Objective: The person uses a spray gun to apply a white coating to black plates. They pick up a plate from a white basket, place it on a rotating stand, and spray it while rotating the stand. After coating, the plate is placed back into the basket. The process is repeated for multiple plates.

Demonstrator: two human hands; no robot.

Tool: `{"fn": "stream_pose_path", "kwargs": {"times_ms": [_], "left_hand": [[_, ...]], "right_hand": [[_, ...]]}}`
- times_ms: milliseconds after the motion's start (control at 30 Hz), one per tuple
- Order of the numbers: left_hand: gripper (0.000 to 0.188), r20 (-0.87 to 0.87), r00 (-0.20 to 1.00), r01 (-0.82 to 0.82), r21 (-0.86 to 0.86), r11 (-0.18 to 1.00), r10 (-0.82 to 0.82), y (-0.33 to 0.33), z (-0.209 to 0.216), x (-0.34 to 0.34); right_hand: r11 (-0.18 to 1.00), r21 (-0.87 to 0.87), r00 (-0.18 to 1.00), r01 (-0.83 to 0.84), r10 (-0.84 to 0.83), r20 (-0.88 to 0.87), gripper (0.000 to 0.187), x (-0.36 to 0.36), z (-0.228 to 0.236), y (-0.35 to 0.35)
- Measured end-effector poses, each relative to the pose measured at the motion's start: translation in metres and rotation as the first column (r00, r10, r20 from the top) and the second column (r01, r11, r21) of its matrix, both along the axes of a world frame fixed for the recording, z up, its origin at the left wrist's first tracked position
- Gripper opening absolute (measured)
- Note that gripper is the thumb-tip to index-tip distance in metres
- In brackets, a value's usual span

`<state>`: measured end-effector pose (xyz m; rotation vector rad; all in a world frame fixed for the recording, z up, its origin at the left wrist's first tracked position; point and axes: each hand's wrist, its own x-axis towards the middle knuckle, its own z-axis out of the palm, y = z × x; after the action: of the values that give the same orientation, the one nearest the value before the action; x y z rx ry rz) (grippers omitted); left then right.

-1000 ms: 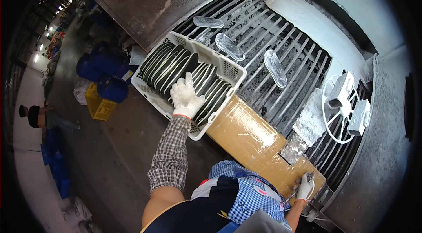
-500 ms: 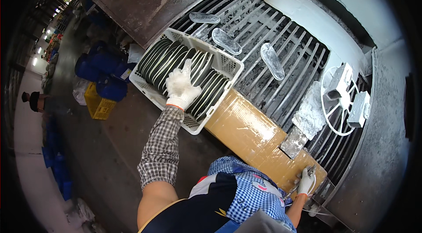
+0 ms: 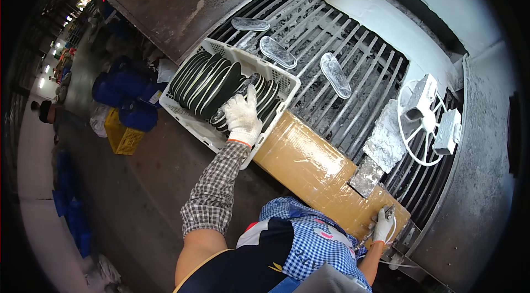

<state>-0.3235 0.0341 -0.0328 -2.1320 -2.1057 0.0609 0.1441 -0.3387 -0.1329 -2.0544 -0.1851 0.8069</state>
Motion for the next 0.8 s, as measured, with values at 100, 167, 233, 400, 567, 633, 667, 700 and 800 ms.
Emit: {"fn": "stream_pose_path", "kwargs": {"times_ms": [100,167,233,400,567,633,667,700,800], "left_hand": [[0.101,-0.025,0.999,0.047,0.074,0.996,-0.045,0.0,-0.012,-0.001],[0.101,0.013,1.0,0.026,0.06,0.998,-0.027,0.001,-0.011,0.0],[0.101,0.056,0.998,-0.015,0.039,0.999,0.012,0.002,-0.001,0.0],[0.1,-0.032,0.999,0.018,0.075,0.997,-0.016,0.01,-0.015,0.005],[0.09,-0.034,0.999,0.028,0.049,0.998,-0.026,0.009,-0.016,0.011],[0.09,-0.067,0.997,0.04,0.047,0.998,-0.037,0.009,-0.014,0.011],[0.088,-0.049,0.997,0.054,0.027,0.998,-0.052,0.007,-0.013,0.011],[0.087,-0.034,0.997,0.071,0.007,0.997,-0.071,0.003,-0.004,0.014],[0.073,0.065,0.988,0.144,-0.024,0.989,-0.143,0.001,0.021,0.015]], "right_hand": [[1.0,0.019,1.0,-0.006,0.005,0.01,0.032,0.005,-0.009,-0.005],[0.999,0.047,1.0,-0.008,0.007,0.012,0.032,0.008,-0.016,-0.009],[1.0,0.024,0.999,-0.012,0.013,-0.033,0.05,0.01,-0.016,-0.009],[0.997,0.073,1.0,0.009,-0.01,0.012,0.034,0.006,-0.018,-0.007],[0.999,0.054,0.999,0.009,-0.011,0.037,0.035,0.01,-0.026,-0.011],[1.0,0.022,1.0,-0.02,0.02,-0.015,0.054,0.015,-0.026,-0.012],[0.999,0.007,0.999,-0.035,0.035,-0.04,0.064,0.017,-0.025,-0.012],[0.999,0.01,0.999,-0.031,0.032,-0.044,0.064,0.015,-0.025,-0.012],[1.0,0.006,0.998,-0.029,0.029,-0.05,0.063,0.014,-0.023,-0.011]]}}
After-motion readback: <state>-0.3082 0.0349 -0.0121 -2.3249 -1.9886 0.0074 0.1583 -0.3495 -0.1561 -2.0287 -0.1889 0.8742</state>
